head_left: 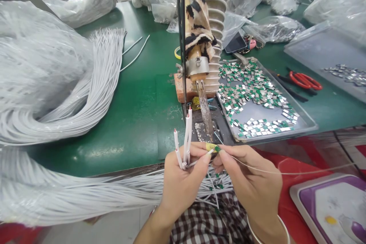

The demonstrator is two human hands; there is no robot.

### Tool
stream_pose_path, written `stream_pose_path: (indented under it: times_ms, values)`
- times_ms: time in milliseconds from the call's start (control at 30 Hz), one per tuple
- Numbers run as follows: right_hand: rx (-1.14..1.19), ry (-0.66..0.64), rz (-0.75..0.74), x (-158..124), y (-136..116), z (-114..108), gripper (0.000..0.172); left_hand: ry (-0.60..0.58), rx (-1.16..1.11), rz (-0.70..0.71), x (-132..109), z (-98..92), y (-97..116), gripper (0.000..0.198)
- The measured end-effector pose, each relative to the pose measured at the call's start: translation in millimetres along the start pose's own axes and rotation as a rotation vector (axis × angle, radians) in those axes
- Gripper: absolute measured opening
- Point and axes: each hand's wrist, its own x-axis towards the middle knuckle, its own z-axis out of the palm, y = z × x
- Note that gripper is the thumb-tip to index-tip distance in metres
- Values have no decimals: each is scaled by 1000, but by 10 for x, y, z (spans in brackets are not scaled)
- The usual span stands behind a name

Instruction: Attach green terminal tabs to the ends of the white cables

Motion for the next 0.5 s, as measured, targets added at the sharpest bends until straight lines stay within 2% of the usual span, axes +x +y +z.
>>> stream_pose_path:
  times_ms: [100,233,367,500]
  values:
    - [-157,20,-76,-4,16,-30,22,-15,3,2,8,-11,17,20]
    - [-273,169,-238,-18,62,-65,20,2,31,-30,38,-21,51,19]
    - [-273,128,-451,20,40,-49,24,14,57,-49,87,-37,84,18]
    - [-321,128,-537,101,-23,12,26,3,61,-34,126,-47,119,17]
